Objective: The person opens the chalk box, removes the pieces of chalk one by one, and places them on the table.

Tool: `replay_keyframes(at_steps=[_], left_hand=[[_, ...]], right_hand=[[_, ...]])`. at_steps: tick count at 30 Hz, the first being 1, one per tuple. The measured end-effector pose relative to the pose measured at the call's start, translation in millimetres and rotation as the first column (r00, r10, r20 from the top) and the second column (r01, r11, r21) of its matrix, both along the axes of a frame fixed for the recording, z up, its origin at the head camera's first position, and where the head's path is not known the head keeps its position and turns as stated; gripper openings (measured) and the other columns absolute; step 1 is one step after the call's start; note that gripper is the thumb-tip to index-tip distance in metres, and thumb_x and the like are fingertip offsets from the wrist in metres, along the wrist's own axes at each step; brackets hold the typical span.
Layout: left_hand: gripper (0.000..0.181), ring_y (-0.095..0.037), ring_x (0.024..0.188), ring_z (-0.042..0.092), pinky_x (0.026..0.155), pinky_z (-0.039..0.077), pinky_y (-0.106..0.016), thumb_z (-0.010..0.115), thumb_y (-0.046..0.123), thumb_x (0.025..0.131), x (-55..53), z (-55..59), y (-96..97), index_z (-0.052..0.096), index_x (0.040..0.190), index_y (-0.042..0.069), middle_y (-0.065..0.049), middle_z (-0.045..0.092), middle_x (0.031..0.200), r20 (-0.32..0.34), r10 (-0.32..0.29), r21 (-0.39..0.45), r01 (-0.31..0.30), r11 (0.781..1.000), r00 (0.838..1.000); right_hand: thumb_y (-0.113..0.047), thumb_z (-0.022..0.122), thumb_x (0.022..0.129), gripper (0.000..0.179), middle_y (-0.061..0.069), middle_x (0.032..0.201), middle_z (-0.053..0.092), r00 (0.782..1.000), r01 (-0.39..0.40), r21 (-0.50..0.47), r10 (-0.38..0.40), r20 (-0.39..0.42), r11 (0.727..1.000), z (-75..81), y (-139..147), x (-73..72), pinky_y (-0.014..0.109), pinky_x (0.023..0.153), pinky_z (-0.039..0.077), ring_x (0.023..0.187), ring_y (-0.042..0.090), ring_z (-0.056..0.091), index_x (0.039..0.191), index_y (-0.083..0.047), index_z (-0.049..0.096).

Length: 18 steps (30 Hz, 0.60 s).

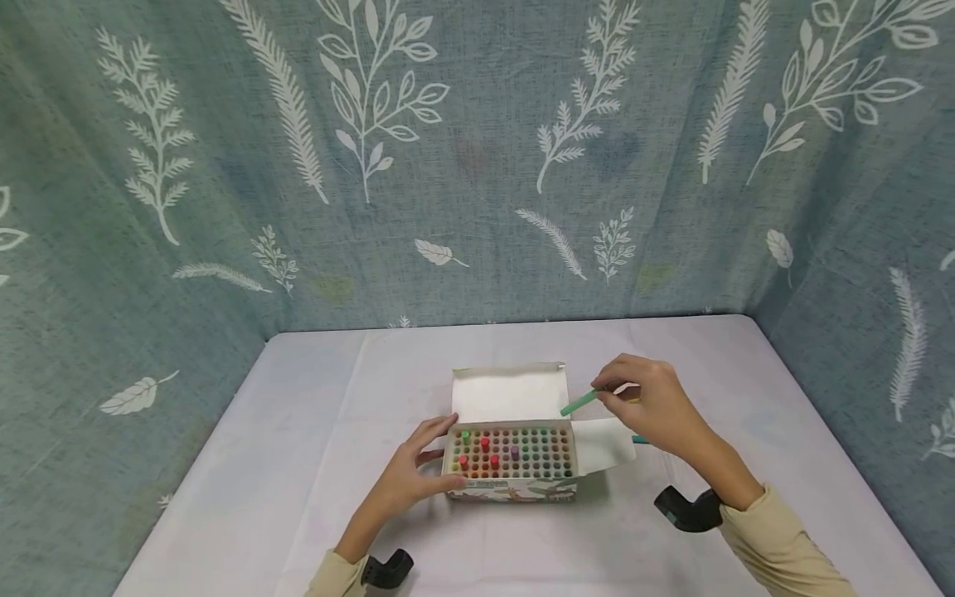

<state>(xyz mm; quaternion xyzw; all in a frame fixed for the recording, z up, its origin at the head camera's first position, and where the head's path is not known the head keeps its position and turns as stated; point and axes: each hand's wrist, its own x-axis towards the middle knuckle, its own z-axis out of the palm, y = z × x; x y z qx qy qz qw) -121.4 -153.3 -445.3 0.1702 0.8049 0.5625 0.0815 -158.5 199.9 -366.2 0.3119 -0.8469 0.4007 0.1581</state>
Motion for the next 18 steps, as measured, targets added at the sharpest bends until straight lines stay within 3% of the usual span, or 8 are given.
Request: replay_keyframes(at_steps=[7, 18], left_hand=[[0.083, -0.031, 0.134, 0.032, 0.106, 0.038, -0.048, 0.08, 0.015, 0.077, 3.4, 1.2, -1.0, 0.035, 0.147, 0.009, -0.012, 0.031, 0.147, -0.013, 0.002, 0.004, -0.002, 1.0, 1.0], [0.084, -0.03, 0.134, 0.032, 0.106, 0.038, -0.046, 0.08, 0.015, 0.077, 3.3, 2.6, 0.1, 0.035, 0.147, 0.009, -0.012, 0.03, 0.148, -0.005, 0.008, -0.011, -0.008, 1.0, 1.0]], right_hand=[[0.008, 0.073, 0.077, 0.021, 0.001, 0.091, 0.066, 0.995, 0.101, 0.009, -0.101, 0.019, 0.995, 3.0, 23.0, 8.9, 0.011, 0.067, 0.053, 0.083, -0.001, 0.06, 0.091, -0.008, 0.072], [0.004, 0.072, 0.08, 0.016, 0.002, 0.092, 0.065, 0.976, 0.185, -0.025, -0.181, 0.123, 0.982, -6.8, 48.8, 20.7, 0.011, 0.067, 0.053, 0.081, -0.001, 0.06, 0.093, -0.006, 0.072]])
